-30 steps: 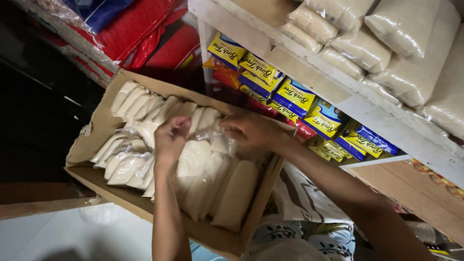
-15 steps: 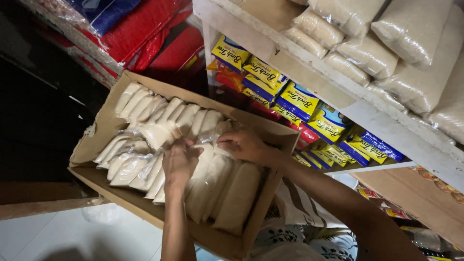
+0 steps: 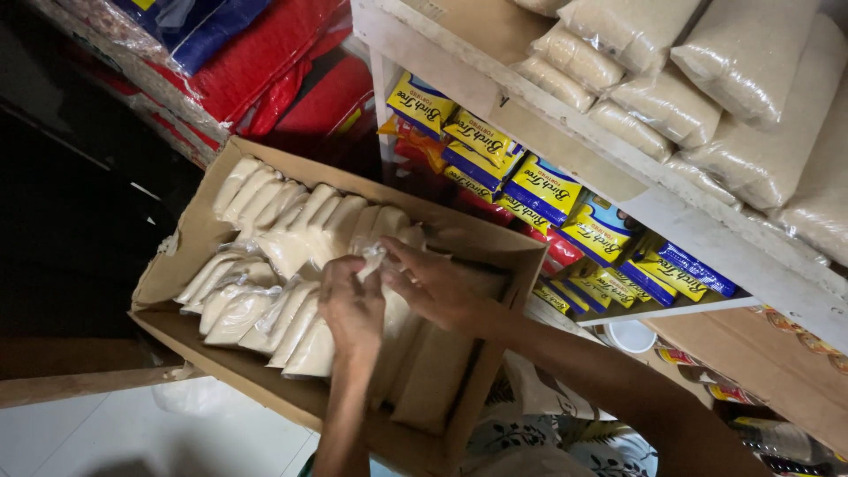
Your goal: The person takes individually wrapped packages from a cardboard box and places them onto a shelf. They arrange the packages in neat rows, stacking them horizontally and vertically to fill the available space on the shelf.
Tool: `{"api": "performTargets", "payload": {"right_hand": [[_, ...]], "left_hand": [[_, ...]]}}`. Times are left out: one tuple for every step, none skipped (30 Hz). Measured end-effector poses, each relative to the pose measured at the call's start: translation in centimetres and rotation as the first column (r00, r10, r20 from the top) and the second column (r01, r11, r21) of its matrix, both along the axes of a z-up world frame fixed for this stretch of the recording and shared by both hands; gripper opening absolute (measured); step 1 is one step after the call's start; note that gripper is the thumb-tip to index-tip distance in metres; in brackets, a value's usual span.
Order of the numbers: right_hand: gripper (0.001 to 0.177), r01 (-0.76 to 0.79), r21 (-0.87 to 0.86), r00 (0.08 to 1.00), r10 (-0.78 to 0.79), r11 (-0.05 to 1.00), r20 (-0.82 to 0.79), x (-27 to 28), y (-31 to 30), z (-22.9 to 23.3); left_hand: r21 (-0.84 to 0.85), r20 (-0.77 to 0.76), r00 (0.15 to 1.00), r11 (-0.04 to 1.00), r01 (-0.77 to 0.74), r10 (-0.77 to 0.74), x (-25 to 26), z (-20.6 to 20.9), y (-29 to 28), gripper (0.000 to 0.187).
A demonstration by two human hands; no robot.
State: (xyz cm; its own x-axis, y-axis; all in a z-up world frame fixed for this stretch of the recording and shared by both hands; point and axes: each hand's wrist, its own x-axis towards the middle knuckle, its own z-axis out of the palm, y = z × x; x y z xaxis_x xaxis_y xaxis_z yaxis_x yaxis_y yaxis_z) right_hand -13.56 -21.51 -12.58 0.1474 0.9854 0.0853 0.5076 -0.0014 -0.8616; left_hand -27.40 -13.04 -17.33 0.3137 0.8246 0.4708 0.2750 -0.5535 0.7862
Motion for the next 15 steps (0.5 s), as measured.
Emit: {"api": "performTargets", "payload": {"right_hand": [[0.067,0.007,-0.100,0.998,-0.013,0.995,-0.061,-0.2,0.1,1.1],[0.067,0.007,-0.099,0.998,-0.013,0.995,-0.061,0.4,0.2,-1.9],[0.062,0.014,0.017,0.997,-0.015,1.000,0.080,1.1,0.3,-4.8],[0.058,0.003,0.133,0.976,-0.032,0.991,0.217,1.7,0.4,-7.8],[0.058,0.003,0.134,0.976,-0.032,0.991,0.217,1.7,0.7,-8.2],[0.057,0.021,0.208,1.000,-0.019,0.978,-0.008,1.7,1.0,-8.6],[0.055,0.055,0.275,0.973,0.011,0.960,-0.231,1.6,1.3,-9.0],[0.055,0.056,0.278,0.973,0.010,0.959,-0.230,1.4,1.8,-7.8],[0.057,0.130,0.065,0.791,-0.063,0.989,-0.609,1.2,2.2,-6.5],[0.059,0.106,-0.162,0.470,-0.193,0.981,-0.861,0.9,2.6,-5.3],[0.059,0.107,-0.161,0.470,-0.193,0.981,-0.861,1.3,2.8,-6.5],[0.054,0.172,-0.178,0.456,-0.239,0.969,-0.857,1.6,3.0,-7.8],[0.049,0.237,-0.195,0.440,-0.284,0.952,-0.852,1.9,3.2,-9.0],[0.049,0.237,-0.192,0.440,-0.281,0.952,-0.853,2.6,3.2,-9.5],[0.046,0.249,-0.142,0.442,-0.243,0.958,-0.864,3.3,3.3,-10.0]], "left_hand": [[0.102,0.027,1.000,0.995,-0.006,0.003,0.2,-0.3,-0.3,0.018],[0.102,0.027,1.000,0.995,-0.006,0.004,0.4,-1.0,-0.7,0.018],[0.134,-0.017,1.000,0.991,-0.015,0.017,0.6,-1.6,-1.0,0.014],[0.166,-0.061,0.998,0.986,-0.022,0.033,0.8,-2.3,-1.3,0.011],[0.166,-0.061,0.998,0.986,-0.023,0.033,0.8,-1.2,-1.7,0.011],[0.183,-0.082,0.997,0.983,0.004,0.011,0.7,0.0,-2.0,0.016],[0.200,-0.104,0.994,0.979,0.032,-0.011,0.7,1.1,-2.4,0.023],[0.202,-0.104,0.995,0.979,0.033,-0.012,0.8,1.4,-2.7,0.023],[0.215,-0.070,0.996,0.974,0.077,-0.063,1.0,1.6,-2.9,0.026],[0.227,-0.038,0.993,0.967,0.119,-0.114,1.1,1.8,-3.3,0.028],[0.227,-0.038,0.993,0.966,0.120,-0.115,1.4,1.7,-3.5,0.028],[0.288,-0.080,0.992,0.950,0.117,-0.098,1.6,1.5,-3.7,0.030],[0.348,-0.120,0.990,0.930,0.115,-0.078,1.8,1.4,-3.9,0.031],[0.351,-0.120,0.990,0.929,0.115,-0.078,1.9,1.4,-3.7,0.031],[0.326,-0.052,0.988,0.933,0.154,-0.145,1.9,1.5,-3.6,0.036]]}}
